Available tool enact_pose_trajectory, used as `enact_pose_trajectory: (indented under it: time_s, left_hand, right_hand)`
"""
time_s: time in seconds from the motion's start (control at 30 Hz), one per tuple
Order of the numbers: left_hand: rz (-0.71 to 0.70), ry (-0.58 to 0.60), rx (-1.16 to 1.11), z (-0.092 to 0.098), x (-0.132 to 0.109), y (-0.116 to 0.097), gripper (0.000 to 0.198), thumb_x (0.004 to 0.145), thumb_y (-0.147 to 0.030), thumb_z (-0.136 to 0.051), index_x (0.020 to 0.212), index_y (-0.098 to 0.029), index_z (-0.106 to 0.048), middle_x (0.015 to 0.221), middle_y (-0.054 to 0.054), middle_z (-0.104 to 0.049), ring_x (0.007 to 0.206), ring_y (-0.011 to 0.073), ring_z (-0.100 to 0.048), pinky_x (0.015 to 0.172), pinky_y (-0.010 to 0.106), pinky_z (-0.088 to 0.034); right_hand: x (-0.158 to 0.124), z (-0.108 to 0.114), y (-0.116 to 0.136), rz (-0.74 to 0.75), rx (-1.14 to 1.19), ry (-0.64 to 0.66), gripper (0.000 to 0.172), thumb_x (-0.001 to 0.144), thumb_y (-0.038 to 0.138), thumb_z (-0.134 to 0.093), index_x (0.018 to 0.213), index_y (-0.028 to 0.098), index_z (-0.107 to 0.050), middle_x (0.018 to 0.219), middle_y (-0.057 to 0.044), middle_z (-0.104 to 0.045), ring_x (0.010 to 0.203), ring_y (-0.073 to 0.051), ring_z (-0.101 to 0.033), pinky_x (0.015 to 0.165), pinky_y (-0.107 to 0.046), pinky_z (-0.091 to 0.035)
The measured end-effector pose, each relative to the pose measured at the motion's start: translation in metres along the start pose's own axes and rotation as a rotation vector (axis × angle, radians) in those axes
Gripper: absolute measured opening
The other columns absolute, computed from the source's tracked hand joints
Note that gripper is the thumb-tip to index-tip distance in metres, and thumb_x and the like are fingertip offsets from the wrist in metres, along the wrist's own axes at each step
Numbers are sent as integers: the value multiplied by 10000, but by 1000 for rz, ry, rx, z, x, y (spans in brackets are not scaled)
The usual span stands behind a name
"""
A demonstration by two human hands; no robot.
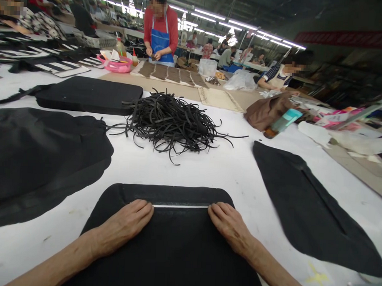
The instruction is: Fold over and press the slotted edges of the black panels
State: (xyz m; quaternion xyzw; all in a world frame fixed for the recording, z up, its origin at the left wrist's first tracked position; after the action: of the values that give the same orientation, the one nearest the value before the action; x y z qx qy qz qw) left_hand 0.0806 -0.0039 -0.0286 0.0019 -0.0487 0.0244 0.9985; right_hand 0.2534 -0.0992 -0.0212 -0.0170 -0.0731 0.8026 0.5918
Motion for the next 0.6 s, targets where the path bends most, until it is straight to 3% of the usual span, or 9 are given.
enact_pose_trajectory:
  time_s: [0.17, 0.37, 0.6]
  left_hand:
    - [2, -25, 2, -1, -2, 1, 412, 803, -13, -366, 1180, -114, -497, 1054, 117, -588, 973, 211, -504, 896, 348, -425]
    - [-3, -34, 26, 1, -1, 0, 403, 788, -5, -381, 1159, -90, -513, 1043, 121, -594, 971, 217, -508, 898, 342, -415]
    - [7, 1, -18, 4, 1, 0, 371, 818, -31, -361, 1151, -119, -499, 1043, 116, -585, 960, 208, -506, 864, 344, -427]
  right_hand:
    - [-13, -1, -13, -172, 103, 3, 293, 817, 50, -374, 1043, 124, -545, 1036, -133, -556, 871, -212, -507, 710, -323, -477]
    - [-16, -8, -6, -138, 45, 6, 458, 788, 13, -407, 1229, 126, -452, 1071, -122, -563, 943, -216, -509, 831, -355, -477]
    - [-14, -3, -7, -165, 21, -38, 472, 733, -27, -376, 1161, 125, -507, 1014, -115, -579, 910, -216, -535, 789, -355, -511]
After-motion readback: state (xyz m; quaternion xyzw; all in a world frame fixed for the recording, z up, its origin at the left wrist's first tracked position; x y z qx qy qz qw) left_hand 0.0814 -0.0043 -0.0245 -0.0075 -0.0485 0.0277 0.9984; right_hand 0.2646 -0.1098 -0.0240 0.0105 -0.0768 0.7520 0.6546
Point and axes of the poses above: each hand's wrist, its own x-axis towards the middle knuckle, its own z-axis out of the back of the hand, y = z × x, the point moved 9 cm from there along x, towards the middle knuckle
